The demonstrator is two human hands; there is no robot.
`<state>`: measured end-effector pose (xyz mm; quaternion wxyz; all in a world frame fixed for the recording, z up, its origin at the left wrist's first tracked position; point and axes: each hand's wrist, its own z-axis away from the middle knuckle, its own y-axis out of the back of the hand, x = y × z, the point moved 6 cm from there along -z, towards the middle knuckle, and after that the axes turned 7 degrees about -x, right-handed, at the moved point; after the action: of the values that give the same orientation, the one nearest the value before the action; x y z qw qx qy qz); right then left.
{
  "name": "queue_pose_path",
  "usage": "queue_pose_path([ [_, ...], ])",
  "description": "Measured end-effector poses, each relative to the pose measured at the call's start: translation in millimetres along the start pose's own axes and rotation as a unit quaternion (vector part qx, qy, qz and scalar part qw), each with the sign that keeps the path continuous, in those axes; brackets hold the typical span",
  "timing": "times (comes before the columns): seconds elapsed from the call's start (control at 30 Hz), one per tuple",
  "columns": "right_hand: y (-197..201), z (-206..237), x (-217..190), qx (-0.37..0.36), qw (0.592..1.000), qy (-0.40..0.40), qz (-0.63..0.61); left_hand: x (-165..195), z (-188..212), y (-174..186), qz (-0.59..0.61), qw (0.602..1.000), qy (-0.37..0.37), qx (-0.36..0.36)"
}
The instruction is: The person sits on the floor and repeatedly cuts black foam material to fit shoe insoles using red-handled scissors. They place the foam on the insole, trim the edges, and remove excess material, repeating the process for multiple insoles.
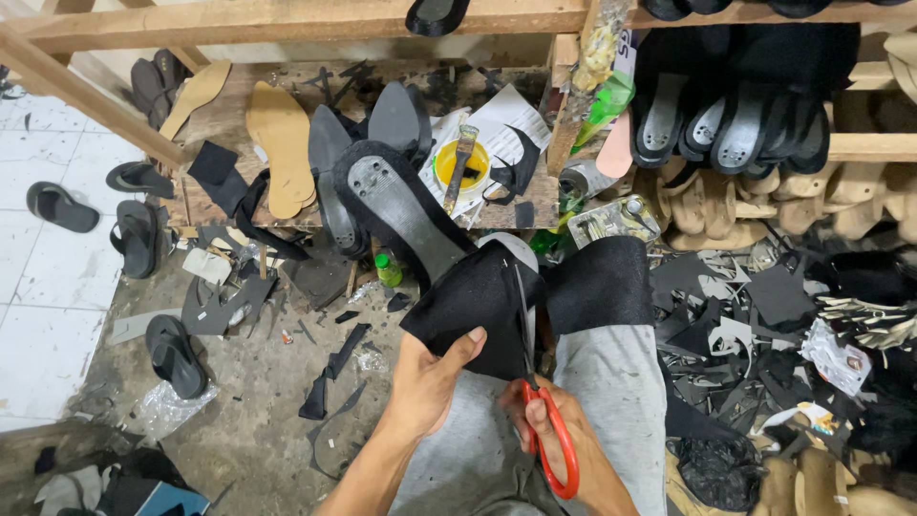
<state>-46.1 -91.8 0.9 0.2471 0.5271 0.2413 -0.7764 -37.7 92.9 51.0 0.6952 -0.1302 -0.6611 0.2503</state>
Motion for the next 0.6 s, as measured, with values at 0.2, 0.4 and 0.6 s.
queue_pose_path([
  [0.2, 3.2, -1.4, 32.9, -0.003, 0.997, -0.040, -0.059, 4.9, -8.3, 10.3, 0.045, 0.999, -0.002, 0.025],
  [0.4, 9.9, -3.3, 12.1, 0.009, 1.000, 0.008, 0.005, 2.7, 0.5, 5.9, 0.033, 0.999, 0.027, -0.025],
  [0.6, 18.2, -11.5, 13.5, 0.019, 0.999, 0.018, -0.025, -3.0, 3.7, 5.8, 0.043, 0.997, 0.049, -0.028],
])
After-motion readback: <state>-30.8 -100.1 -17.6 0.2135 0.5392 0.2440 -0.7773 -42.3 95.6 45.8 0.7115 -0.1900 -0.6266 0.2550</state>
